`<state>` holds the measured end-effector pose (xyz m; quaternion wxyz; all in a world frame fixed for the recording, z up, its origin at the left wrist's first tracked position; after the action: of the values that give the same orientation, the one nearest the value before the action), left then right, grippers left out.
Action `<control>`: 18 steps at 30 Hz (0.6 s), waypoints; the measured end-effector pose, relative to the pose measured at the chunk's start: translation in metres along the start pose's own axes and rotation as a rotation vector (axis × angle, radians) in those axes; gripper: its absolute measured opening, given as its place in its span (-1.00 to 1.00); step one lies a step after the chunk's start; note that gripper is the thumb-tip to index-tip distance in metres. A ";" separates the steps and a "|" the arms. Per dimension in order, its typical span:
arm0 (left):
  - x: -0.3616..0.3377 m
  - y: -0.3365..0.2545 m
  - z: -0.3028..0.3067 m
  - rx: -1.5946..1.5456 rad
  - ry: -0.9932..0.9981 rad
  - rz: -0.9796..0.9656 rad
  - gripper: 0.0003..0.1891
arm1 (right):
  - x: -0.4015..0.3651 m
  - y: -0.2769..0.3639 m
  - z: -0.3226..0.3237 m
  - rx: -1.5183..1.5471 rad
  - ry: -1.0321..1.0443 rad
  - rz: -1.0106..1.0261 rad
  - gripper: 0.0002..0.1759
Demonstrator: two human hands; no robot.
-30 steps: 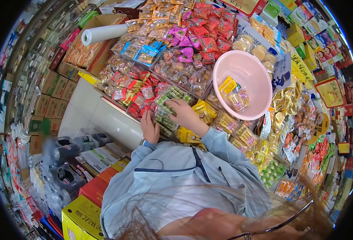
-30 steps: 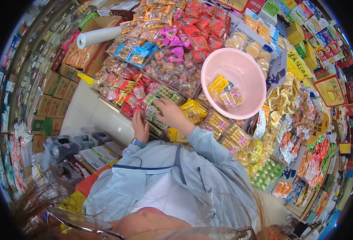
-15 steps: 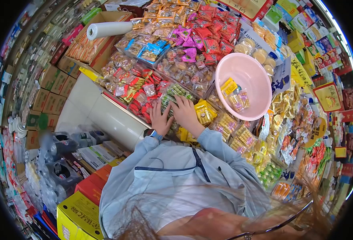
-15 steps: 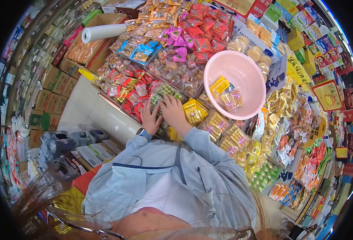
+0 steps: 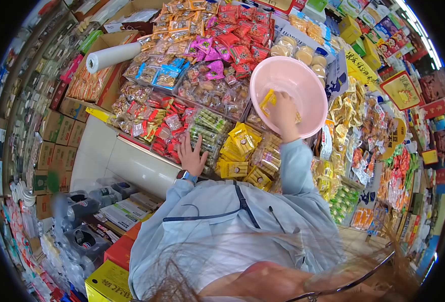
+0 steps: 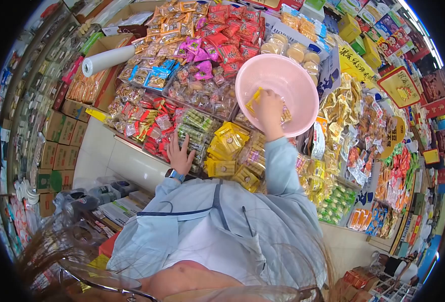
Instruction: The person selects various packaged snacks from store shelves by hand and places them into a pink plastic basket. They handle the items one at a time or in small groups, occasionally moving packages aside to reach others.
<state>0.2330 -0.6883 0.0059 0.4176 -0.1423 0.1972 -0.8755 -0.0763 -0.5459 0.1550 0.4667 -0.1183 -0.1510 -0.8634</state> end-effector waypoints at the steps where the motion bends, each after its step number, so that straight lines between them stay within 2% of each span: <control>1: 0.000 0.001 -0.001 0.001 -0.004 -0.004 -0.30 | -0.010 -0.034 -0.020 0.003 0.321 -0.129 -0.48; 4: 0.002 0.001 -0.005 0.008 -0.004 0.002 -0.30 | -0.041 -0.078 -0.056 -0.015 0.648 -0.220 -0.34; 10: 0.001 0.002 -0.008 -0.021 -0.051 -0.018 -0.29 | -0.045 -0.078 -0.064 -0.011 0.517 -0.251 -0.26; 13: 0.001 0.004 -0.009 -0.031 -0.040 -0.019 -0.29 | -0.046 -0.076 -0.056 0.159 0.371 -0.230 -0.35; 18: 0.000 -0.001 -0.005 0.015 -0.078 0.010 -0.28 | -0.047 -0.103 -0.047 0.315 0.270 -0.226 -0.55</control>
<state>0.2302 -0.6865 0.0020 0.4304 -0.1723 0.1750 -0.8686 -0.1412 -0.4739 0.0796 0.3959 0.0901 -0.2321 -0.8839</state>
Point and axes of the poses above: each hand's wrist, its own x-axis towards the middle knuckle, its own z-axis out of the back of the hand, y = z × x, the point moved 7 cm from there along x, towards the middle knuckle, and after that the axes turned 15 degrees about z, right-handed, at the moved point
